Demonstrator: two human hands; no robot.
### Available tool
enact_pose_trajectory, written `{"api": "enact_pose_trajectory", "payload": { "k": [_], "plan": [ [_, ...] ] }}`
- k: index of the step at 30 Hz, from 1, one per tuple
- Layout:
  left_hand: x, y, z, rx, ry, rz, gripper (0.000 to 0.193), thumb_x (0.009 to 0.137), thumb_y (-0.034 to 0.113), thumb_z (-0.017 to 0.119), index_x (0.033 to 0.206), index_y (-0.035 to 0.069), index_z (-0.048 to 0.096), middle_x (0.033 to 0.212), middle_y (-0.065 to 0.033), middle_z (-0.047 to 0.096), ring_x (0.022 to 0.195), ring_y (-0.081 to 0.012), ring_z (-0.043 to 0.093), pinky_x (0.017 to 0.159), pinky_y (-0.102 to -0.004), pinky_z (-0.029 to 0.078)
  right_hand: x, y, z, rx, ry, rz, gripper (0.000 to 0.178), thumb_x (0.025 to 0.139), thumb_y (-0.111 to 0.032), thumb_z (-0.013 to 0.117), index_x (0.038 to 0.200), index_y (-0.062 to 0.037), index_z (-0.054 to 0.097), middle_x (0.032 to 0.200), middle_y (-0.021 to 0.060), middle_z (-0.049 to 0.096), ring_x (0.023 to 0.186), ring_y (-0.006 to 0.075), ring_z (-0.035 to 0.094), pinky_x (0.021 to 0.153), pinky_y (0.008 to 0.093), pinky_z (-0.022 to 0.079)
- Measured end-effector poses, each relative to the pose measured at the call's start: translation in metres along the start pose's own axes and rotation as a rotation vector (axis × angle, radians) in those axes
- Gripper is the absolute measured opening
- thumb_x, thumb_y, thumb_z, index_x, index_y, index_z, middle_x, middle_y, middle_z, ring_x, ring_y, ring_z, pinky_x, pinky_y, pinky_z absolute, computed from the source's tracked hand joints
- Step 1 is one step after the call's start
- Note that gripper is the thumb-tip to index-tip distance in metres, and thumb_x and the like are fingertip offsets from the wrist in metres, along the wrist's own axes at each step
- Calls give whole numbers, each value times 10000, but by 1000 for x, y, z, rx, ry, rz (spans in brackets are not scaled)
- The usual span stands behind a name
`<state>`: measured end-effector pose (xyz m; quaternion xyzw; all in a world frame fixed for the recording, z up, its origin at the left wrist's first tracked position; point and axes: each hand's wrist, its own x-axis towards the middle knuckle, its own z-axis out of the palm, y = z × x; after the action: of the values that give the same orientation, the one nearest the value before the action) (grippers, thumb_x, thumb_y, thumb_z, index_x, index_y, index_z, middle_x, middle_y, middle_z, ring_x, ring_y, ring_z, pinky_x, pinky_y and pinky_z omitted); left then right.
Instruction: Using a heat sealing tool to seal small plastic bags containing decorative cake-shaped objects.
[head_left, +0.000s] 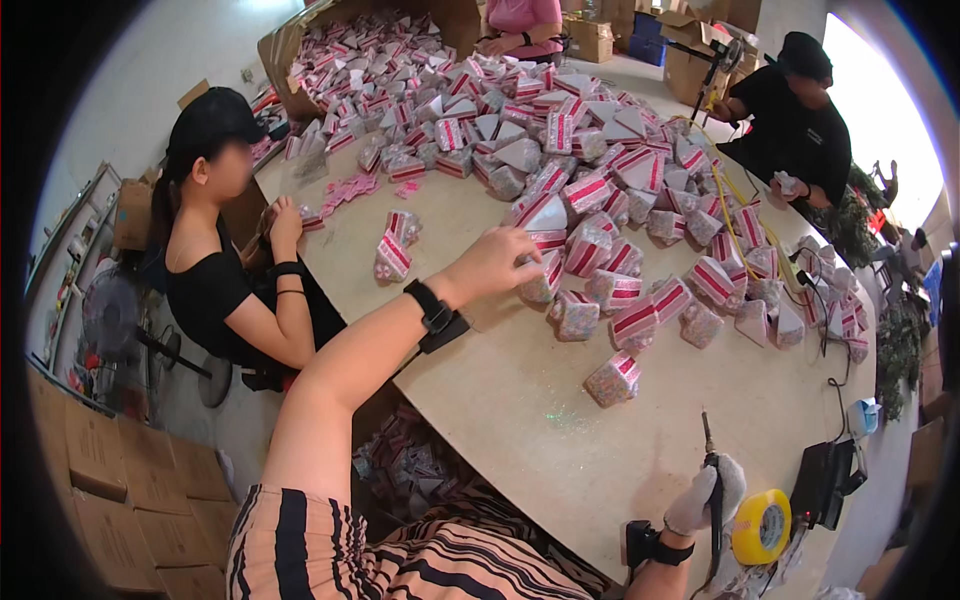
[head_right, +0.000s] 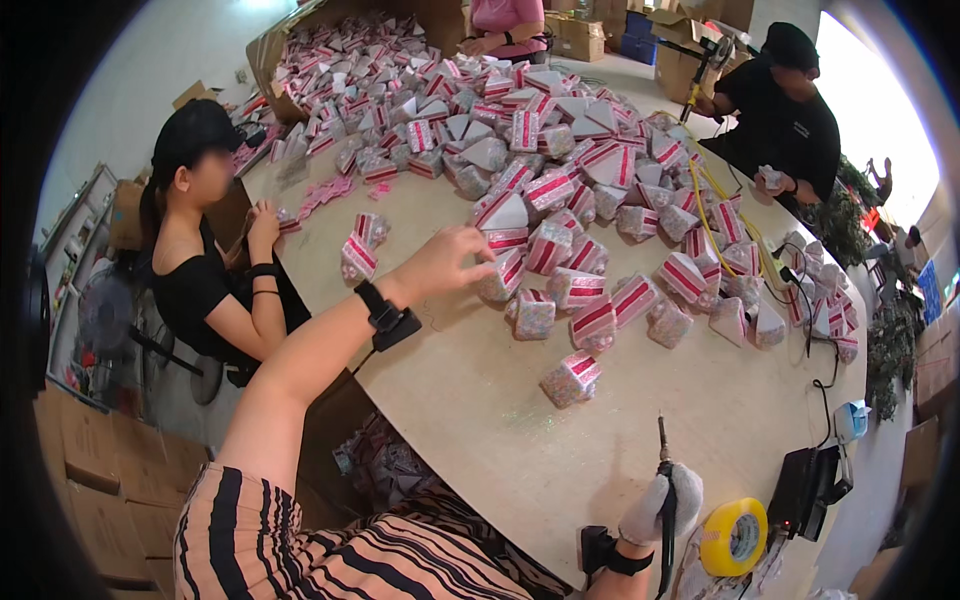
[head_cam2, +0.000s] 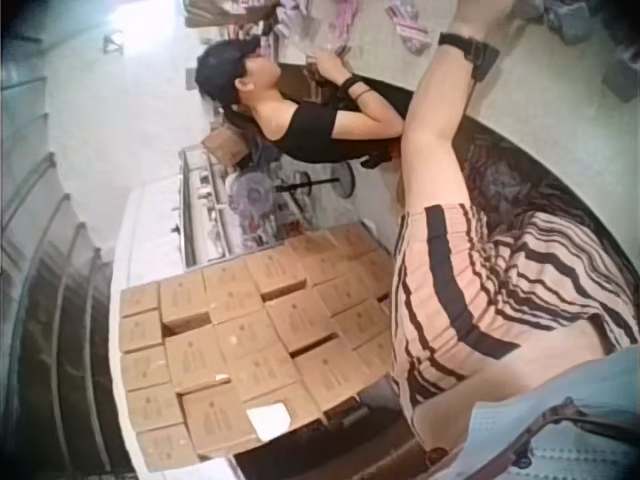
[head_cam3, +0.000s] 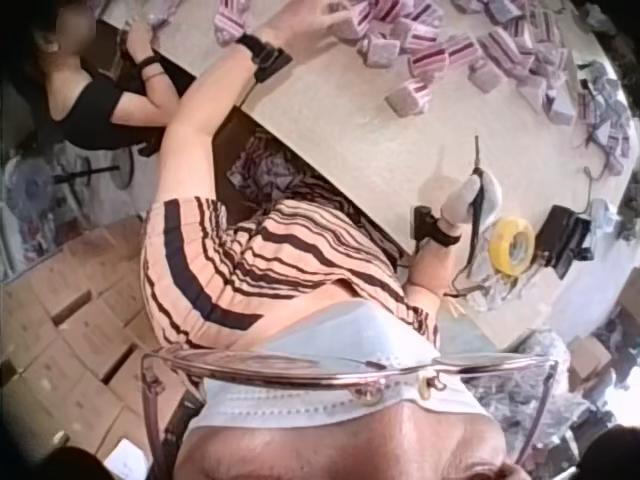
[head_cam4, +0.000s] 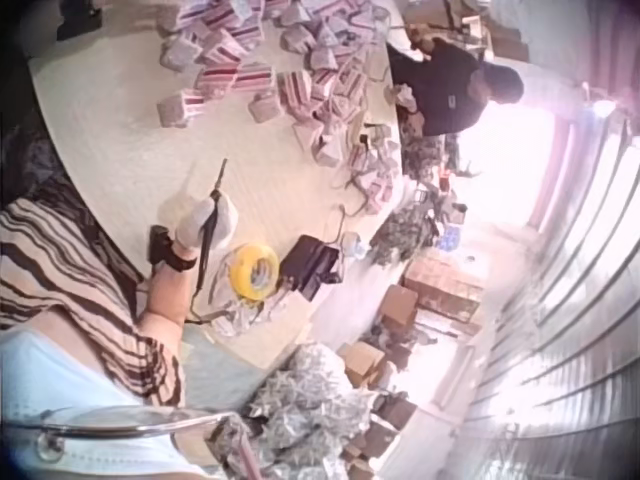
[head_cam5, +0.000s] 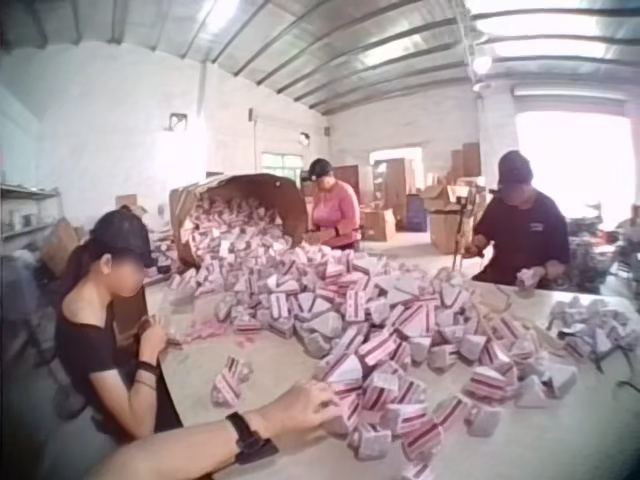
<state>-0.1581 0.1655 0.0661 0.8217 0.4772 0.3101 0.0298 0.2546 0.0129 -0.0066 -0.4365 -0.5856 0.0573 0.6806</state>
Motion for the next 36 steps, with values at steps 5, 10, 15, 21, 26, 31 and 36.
{"api": "enact_pose_trajectory", "payload": {
  "k": [5,10,15,21,26,31,36],
  "plan": [
    [-5,-5,9,-59,46,-27,150,776,155,681,813,17,633,874,-126,637,841,-314,602,770,-398,473,0,-5,-1,33,7,-101,181,869,-126,629,978,1,559,886,105,570,733,177,529,647,296,459],
    [5,-19,23,-83,236,-202,143,778,164,671,807,26,647,840,-133,625,819,-321,605,740,-401,480,-3,-16,-6,85,-87,-69,206,857,-149,639,974,6,569,857,99,576,689,179,521,607,305,445],
    [81,-65,-29,208,176,-206,285,751,251,633,944,44,663,950,-210,627,889,-375,617,823,-449,496,-3,-23,-9,69,-182,65,227,833,-195,665,910,-2,574,821,98,581,624,199,510,571,329,429],
    [187,-91,-140,286,-64,-692,542,803,362,674,1227,43,565,1161,-191,629,956,-299,653,789,-397,519,3,-22,-10,41,-211,53,284,842,-238,655,968,-1,562,811,105,581,607,200,516,559,318,428],
    [136,-44,-27,254,-637,-314,926,706,594,724,1401,73,403,1413,-249,389,1255,-388,454,1039,-420,384,5,-25,-8,58,-161,47,264,844,-224,653,955,1,570,807,107,587,619,202,525,568,322,436],
    [90,-68,19,147,-388,-519,1059,637,571,784,1463,126,291,1460,-278,280,1264,-437,421,1059,-425,362,3,-26,-3,67,-133,27,245,846,-209,651,943,4,579,803,109,592,631,204,535,578,326,445],
    [79,-55,59,98,-278,-496,969,610,415,815,1428,198,343,1366,-276,391,1224,-466,428,1032,-480,379,2,-24,-1,82,-116,11,225,847,-195,648,930,6,588,800,111,597,643,206,544,587,330,453]
  ]
}}
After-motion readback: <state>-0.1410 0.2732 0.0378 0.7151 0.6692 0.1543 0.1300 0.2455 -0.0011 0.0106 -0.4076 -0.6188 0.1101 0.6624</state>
